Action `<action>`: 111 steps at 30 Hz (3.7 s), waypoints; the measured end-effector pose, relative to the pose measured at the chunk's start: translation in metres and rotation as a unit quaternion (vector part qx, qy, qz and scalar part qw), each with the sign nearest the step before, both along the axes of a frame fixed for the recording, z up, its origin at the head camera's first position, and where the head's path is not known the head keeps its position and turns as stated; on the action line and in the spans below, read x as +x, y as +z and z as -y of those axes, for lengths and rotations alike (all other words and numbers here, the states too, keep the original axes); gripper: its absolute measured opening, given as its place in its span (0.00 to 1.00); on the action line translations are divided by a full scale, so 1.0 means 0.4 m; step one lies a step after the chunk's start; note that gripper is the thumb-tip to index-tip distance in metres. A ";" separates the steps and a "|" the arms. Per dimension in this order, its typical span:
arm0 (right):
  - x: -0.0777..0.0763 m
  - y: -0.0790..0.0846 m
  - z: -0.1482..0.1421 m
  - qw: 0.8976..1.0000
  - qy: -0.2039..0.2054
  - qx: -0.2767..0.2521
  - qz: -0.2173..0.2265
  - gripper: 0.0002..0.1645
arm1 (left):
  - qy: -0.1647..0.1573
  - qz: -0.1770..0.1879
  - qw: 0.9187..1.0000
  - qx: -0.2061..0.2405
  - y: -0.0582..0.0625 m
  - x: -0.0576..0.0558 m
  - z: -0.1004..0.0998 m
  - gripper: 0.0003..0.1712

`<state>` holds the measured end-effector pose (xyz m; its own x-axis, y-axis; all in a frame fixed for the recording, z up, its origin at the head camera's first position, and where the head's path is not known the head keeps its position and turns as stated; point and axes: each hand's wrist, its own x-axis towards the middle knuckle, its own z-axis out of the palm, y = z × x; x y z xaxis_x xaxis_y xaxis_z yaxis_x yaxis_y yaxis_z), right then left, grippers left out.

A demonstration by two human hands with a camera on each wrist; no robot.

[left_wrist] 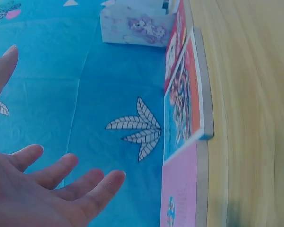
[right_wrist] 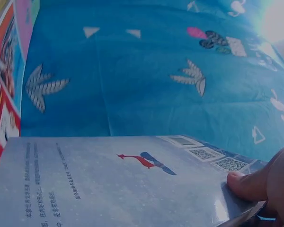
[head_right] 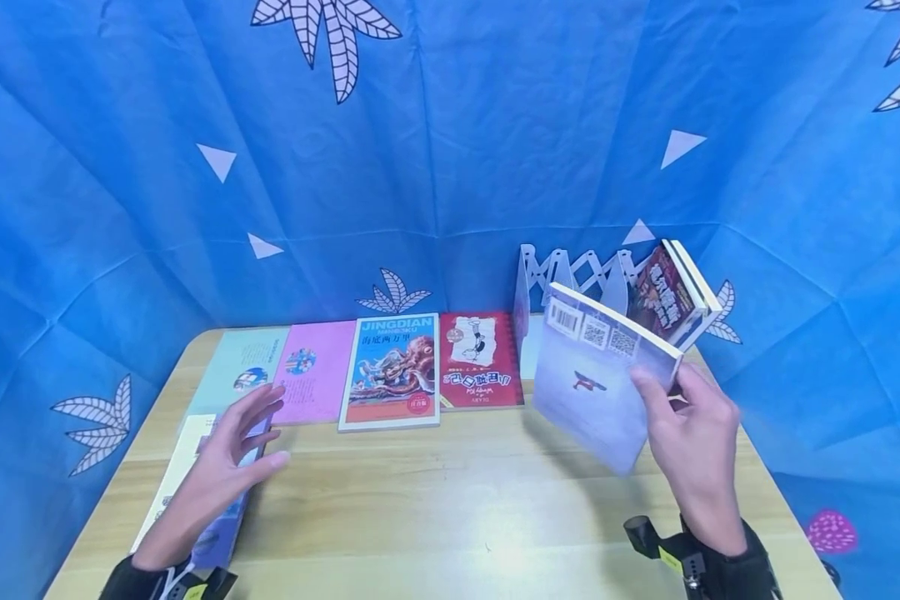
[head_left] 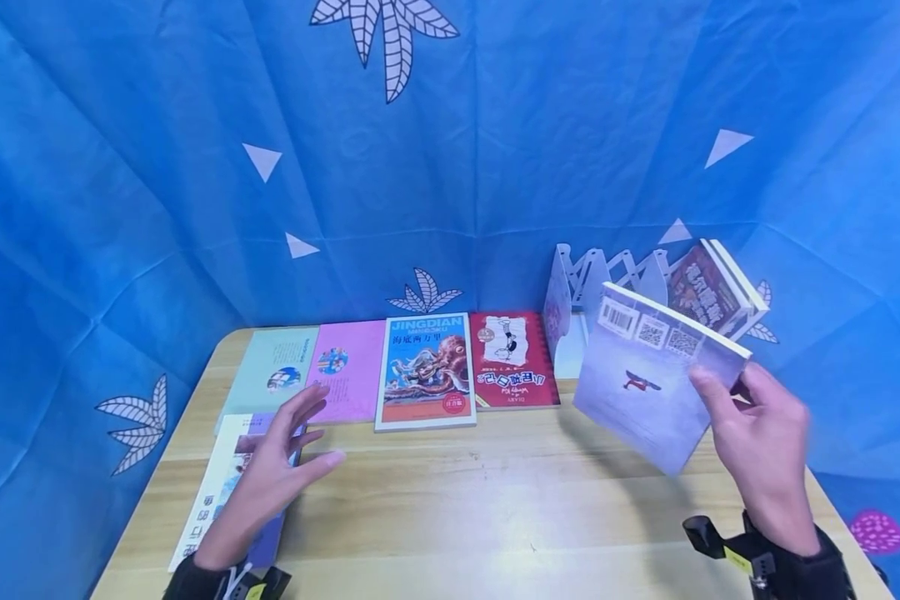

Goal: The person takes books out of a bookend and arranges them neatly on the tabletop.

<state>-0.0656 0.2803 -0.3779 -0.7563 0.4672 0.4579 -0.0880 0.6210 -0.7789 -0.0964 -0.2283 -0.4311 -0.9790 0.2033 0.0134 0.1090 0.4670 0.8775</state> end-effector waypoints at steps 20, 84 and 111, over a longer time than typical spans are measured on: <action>-0.003 0.008 0.069 0.982 0.130 -0.044 0.132 0.25 | -0.069 -0.016 0.996 0.062 0.005 -0.010 -0.111 0.51; -0.022 -0.029 0.253 0.919 0.323 -0.140 0.178 0.18 | -0.138 0.113 0.976 0.123 0.026 0.001 -0.315 0.33; -0.049 -0.075 0.295 0.898 0.365 -0.103 0.222 0.22 | -0.097 0.063 0.991 0.072 0.001 0.030 -0.231 0.28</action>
